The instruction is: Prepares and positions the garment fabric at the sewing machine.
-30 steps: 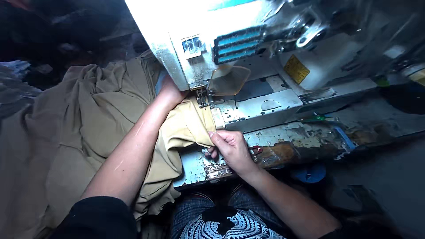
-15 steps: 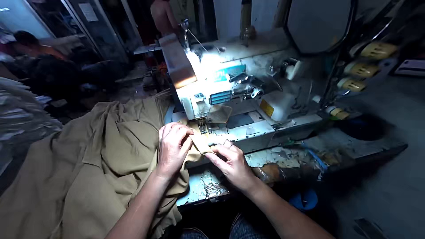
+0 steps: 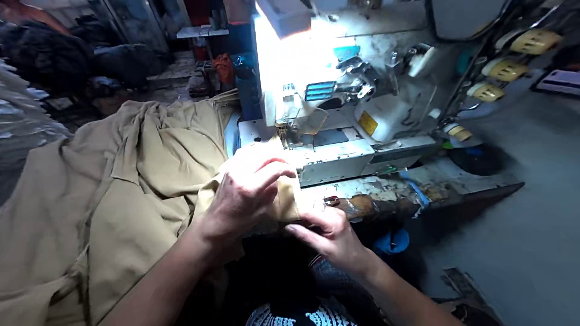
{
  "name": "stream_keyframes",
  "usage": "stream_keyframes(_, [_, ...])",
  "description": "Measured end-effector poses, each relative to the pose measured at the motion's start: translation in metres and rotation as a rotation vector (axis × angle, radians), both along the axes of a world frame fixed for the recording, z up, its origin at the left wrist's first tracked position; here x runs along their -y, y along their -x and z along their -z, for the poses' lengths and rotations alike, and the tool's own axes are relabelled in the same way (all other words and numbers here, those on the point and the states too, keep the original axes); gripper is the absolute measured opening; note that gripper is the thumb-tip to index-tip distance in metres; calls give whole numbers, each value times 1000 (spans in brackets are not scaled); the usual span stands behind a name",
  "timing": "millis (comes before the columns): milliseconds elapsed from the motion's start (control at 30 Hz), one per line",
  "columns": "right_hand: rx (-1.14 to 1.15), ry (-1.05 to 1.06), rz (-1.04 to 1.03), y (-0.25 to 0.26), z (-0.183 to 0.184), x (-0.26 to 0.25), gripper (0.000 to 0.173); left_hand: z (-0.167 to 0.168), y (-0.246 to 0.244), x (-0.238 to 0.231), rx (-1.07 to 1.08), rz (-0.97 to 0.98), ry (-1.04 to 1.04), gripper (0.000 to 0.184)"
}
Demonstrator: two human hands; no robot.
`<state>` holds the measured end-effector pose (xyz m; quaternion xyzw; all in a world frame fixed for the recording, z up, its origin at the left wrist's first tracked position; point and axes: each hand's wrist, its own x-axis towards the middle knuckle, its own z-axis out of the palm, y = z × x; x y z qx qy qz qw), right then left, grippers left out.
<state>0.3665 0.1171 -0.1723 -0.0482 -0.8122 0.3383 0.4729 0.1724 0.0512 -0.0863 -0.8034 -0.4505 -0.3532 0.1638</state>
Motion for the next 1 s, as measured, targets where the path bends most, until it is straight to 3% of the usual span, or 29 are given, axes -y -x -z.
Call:
stream_keyframes(100, [42,-125,53,-3,2,-3,20,-24,-12,-5,-416,-1,252,11])
stream_keyframes(167, [58,-27,26,4,10,-12,17,-30,-11,-18,-581,-60,666,13])
stream_keyframes(233, [60,117,12,14,26,-23,15,-51,-14,-24,-667,-170,879,19])
stream_keyframes(367, [-37,290,-10,27,40,-26,14,-67,9,-31,-663,-343,705,15])
stream_keyframes(567, [-47,255,-17,41,43,-50,13,-73,34,-37,-668,-280,444,19])
stream_keyframes(800, [-34,165,4,51,43,-74,19,-81,49,-47,-711,-351,377,20])
stream_keyframes(1000, [-15,162,-3,50,42,-75,19,-68,59,-46,-651,-220,281,17])
